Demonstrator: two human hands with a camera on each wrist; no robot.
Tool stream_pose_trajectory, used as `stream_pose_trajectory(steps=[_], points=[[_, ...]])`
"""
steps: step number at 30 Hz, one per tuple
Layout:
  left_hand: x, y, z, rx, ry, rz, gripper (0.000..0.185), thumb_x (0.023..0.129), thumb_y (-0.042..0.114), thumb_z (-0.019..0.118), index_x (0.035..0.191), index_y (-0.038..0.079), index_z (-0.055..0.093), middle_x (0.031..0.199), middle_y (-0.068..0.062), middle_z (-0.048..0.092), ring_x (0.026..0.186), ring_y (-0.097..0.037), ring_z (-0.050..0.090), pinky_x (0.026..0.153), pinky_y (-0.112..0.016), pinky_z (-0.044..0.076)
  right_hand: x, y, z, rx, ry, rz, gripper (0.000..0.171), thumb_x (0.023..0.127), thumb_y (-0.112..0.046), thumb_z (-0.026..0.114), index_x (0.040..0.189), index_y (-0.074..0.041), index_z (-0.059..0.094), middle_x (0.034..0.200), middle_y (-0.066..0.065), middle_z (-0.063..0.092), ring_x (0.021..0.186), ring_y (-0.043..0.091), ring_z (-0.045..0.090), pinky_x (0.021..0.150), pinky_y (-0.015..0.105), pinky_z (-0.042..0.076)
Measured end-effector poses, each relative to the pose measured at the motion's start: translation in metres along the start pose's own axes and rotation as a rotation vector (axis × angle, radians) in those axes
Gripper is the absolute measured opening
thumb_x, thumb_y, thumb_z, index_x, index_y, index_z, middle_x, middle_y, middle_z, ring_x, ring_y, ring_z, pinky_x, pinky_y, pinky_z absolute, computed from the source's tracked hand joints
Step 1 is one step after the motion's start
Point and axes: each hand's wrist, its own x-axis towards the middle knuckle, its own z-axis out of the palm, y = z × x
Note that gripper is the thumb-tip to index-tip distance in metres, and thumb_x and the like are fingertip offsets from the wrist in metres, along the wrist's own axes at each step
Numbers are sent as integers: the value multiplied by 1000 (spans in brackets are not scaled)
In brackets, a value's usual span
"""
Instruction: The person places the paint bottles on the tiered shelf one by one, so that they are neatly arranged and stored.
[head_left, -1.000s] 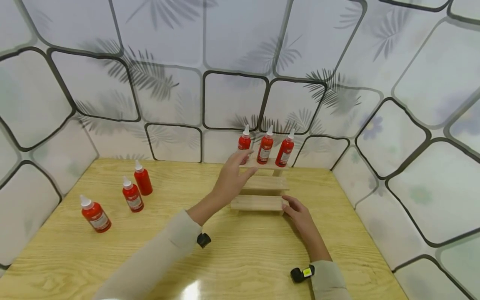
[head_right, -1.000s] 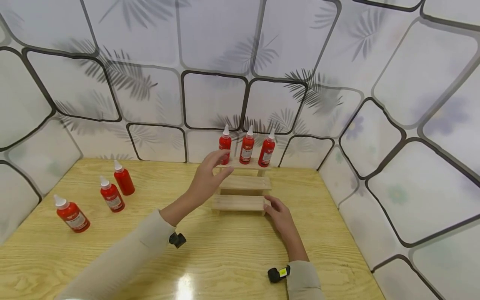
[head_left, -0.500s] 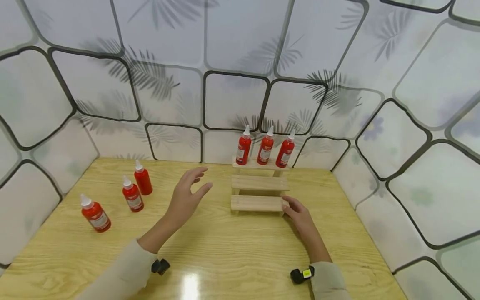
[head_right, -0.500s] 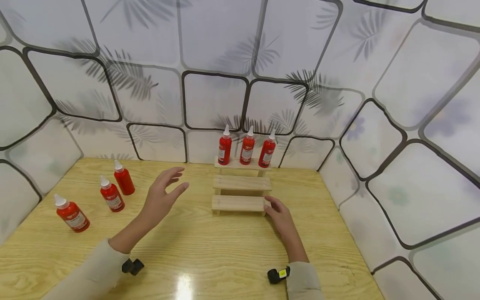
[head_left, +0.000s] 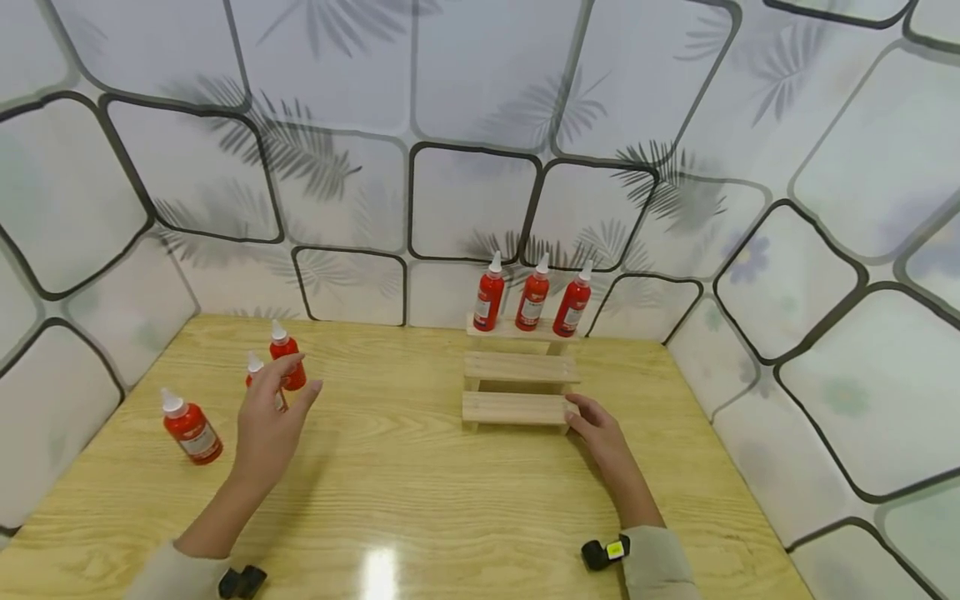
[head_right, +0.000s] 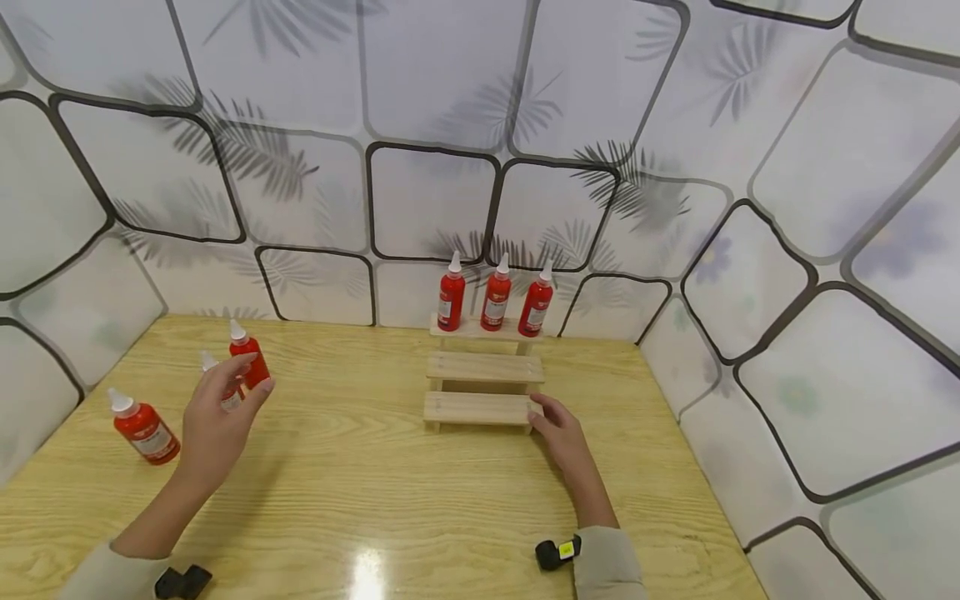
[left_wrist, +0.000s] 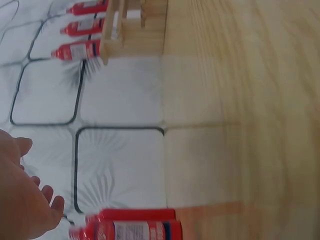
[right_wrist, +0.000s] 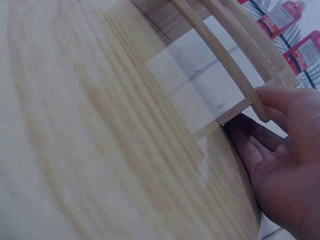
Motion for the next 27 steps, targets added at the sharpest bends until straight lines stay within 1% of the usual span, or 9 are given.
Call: stream_pose_trajectory(steps=[3, 5, 8, 10, 12, 15, 18, 22, 27], points=[[-2, -9, -10, 11, 75, -28, 45, 95, 14, 71, 137, 6, 58, 140, -14, 55, 126, -28, 49, 98, -24, 39, -1, -1, 0, -6, 0, -4, 54, 100, -33, 64, 146, -8, 50, 161, 15, 36, 153, 32, 24, 124, 48, 22], [-3, -15, -14, -1, 114, -31, 46, 95, 12, 71, 138, 5, 57, 143, -14, 53, 127, -27, 46, 98, -17, 35, -2, -1, 0, -6, 2, -8, 54, 100, -32, 64, 146, -8, 51, 160, 16, 36, 153, 32, 24, 124, 47, 22], [-1, -24, -17, -20, 155, -39, 47, 94, 8, 70, 139, 3, 55, 145, -15, 50, 127, -26, 43, 99, -12, 31, -2, -2, 0, 5, 3, -7, 53, 100, -32, 64, 146, -8, 51, 160, 15, 37, 153, 31, 25, 124, 46, 22], [0, -30, -18, -40, 168, -63, 50, 95, 8, 68, 142, 4, 52, 145, -17, 47, 127, -28, 41, 102, -14, 30, -2, -2, 0, 5, -4, -9, 54, 100, -32, 64, 146, -8, 50, 161, 15, 36, 153, 32, 24, 124, 47, 22], [1, -33, -19, -68, 161, -122, 54, 96, 10, 67, 146, 5, 47, 148, -17, 44, 129, -29, 40, 109, -18, 31, -2, -2, 0, 9, -7, -8, 54, 100, -31, 64, 146, -7, 50, 160, 15, 36, 153, 32, 24, 124, 47, 22], [1, -36, -21, -122, 136, -224, 61, 99, 16, 64, 154, 10, 38, 153, -15, 37, 135, -31, 37, 119, -31, 30, -2, -1, 0, 4, -3, -5, 53, 100, -31, 65, 146, -8, 51, 160, 15, 37, 153, 32, 25, 124, 46, 23], [3, -38, -21, -163, 109, -311, 64, 101, 21, 60, 157, 12, 32, 157, -13, 33, 139, -32, 36, 122, -43, 29, -1, -1, 0, 0, 2, -5, 53, 99, -32, 65, 145, -9, 52, 160, 15, 38, 152, 32, 26, 124, 46, 23], [5, -43, -21, -165, 78, -365, 62, 103, 23, 57, 157, 12, 32, 159, -13, 33, 141, -35, 36, 122, -48, 28, -1, 0, -1, -4, -5, -5, 54, 100, -34, 64, 146, -9, 51, 161, 15, 36, 153, 32, 25, 124, 47, 22], [8, -47, -19, -179, 54, -388, 58, 104, 21, 55, 156, 10, 34, 158, -14, 37, 143, -38, 38, 121, -52, 29, -1, -1, 0, 5, -8, -8, 54, 100, -33, 64, 146, -8, 51, 161, 15, 36, 153, 31, 24, 125, 46, 21]])
